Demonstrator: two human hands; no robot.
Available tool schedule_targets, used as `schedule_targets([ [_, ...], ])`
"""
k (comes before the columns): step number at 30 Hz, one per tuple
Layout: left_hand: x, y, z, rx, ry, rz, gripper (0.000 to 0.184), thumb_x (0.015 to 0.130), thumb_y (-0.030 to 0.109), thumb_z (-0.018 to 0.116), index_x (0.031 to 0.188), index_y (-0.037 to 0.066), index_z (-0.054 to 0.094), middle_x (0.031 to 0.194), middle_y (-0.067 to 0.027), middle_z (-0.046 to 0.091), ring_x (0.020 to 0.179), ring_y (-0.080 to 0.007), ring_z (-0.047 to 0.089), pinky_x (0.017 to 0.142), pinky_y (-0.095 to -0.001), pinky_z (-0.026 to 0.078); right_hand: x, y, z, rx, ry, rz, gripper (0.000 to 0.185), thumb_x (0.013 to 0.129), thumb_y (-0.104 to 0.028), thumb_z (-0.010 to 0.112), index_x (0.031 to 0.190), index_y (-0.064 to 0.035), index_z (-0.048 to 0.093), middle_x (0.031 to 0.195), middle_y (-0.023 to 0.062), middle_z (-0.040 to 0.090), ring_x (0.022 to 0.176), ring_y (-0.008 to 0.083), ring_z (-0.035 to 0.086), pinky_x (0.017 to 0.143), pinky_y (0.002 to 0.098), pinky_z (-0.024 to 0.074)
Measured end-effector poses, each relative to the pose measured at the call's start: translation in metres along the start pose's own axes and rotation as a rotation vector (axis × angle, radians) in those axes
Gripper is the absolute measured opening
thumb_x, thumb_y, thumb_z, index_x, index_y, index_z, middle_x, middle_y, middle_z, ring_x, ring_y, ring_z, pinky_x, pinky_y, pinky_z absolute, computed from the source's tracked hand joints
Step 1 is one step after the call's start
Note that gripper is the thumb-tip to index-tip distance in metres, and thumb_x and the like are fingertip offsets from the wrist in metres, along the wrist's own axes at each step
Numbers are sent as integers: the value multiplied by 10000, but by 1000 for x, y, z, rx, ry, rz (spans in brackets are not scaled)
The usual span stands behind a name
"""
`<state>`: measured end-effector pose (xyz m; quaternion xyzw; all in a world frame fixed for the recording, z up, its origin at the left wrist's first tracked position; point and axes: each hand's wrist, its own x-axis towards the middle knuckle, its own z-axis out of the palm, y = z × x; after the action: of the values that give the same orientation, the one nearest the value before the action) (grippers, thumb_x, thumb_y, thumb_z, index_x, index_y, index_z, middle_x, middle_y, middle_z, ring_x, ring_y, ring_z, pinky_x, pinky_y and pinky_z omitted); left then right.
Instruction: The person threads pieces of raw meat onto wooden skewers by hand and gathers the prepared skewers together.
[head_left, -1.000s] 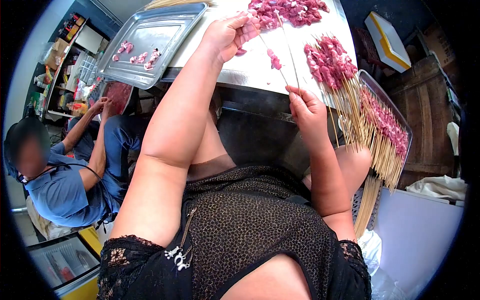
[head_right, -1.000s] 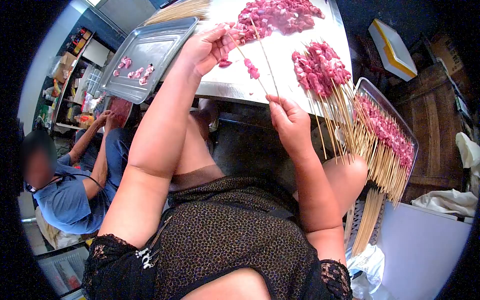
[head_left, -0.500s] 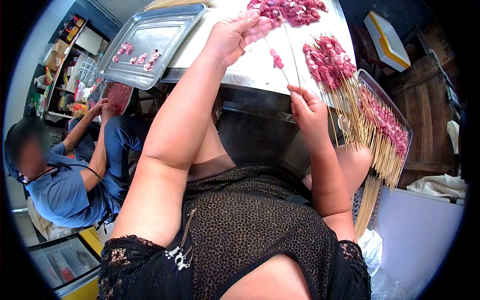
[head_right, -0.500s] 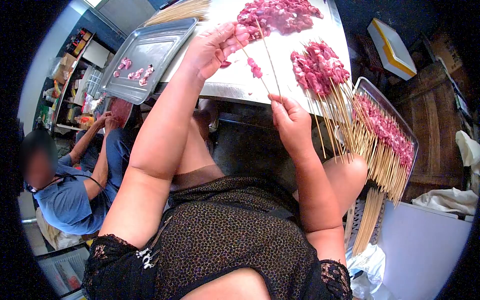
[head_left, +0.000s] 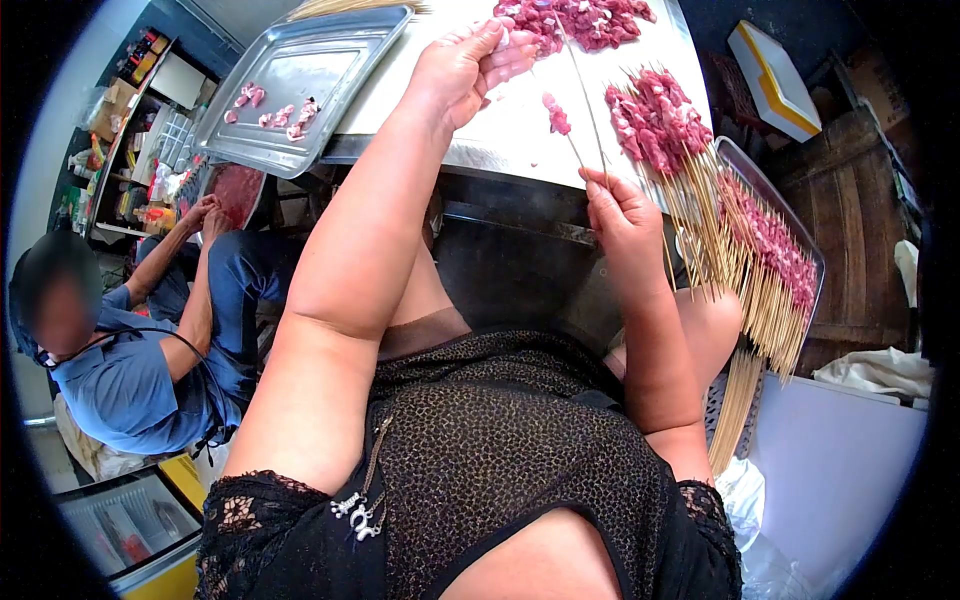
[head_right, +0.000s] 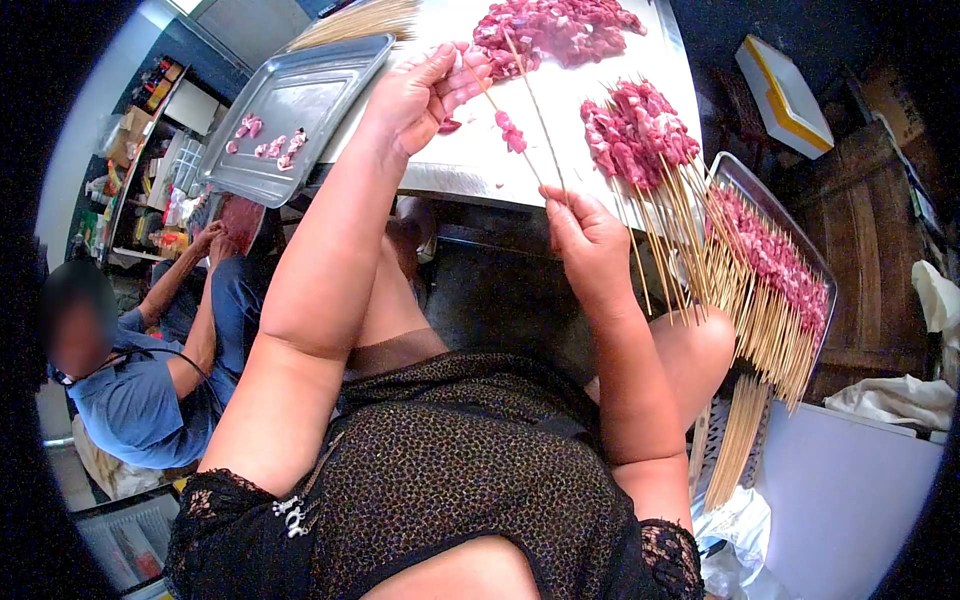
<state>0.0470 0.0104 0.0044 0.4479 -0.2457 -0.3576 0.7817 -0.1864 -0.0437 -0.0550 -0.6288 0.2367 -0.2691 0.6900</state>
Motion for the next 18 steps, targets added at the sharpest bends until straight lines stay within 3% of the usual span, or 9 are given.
schedule_targets([
  [2,-1,1,-1,57,-4,-23,264,938,141,445,1122,-43,496,998,-175,622,895,-240,641,791,-320,551,0,-1,-2,-35,-8,-19,214,884,-101,545,1053,1,626,637,-70,476,537,8,403,490,162,338],
  [3,-1,1,-2,57,-3,-23,264,938,141,445,1122,-43,496,998,-175,622,895,-240,641,791,-320,551,-1,-3,-3,-88,9,-36,206,880,-101,549,1041,-5,635,642,-66,489,540,14,415,497,169,353],
  [5,-2,2,-2,111,3,-30,191,915,162,508,976,-1,587,936,-144,657,807,-205,666,750,-293,551,-1,-6,-4,-141,26,-52,199,877,-102,554,1029,-12,644,647,-61,502,543,20,427,503,175,367],
  [7,-4,4,-2,193,11,-43,213,917,167,506,1017,-7,576,941,-141,651,822,-198,659,732,-279,553,-2,-7,-4,-263,40,-85,206,890,-99,538,1041,10,627,646,-76,442,547,9,353,488,164,272],
  [11,-6,5,-6,300,-22,-81,240,912,200,520,1021,-5,581,935,-134,648,808,-173,651,669,-255,553,-1,-5,-7,-315,41,-126,206,890,-95,539,1045,6,629,651,-78,446,557,6,359,493,159,275],
  [15,-9,7,-6,174,-101,-109,243,916,209,512,1020,0,578,935,-139,648,791,-176,648,674,-268,547,1,0,-7,-242,13,-124,200,888,-83,543,1043,13,626,658,-76,453,555,3,362,493,155,277],
  [18,-9,4,-6,15,-142,-147,245,937,210,465,1008,-4,562,907,-135,642,818,-204,639,748,-310,536,5,5,-8,-249,16,-145,191,877,-94,561,1025,1,637,654,-67,476,564,11,383,505,165,311],
])
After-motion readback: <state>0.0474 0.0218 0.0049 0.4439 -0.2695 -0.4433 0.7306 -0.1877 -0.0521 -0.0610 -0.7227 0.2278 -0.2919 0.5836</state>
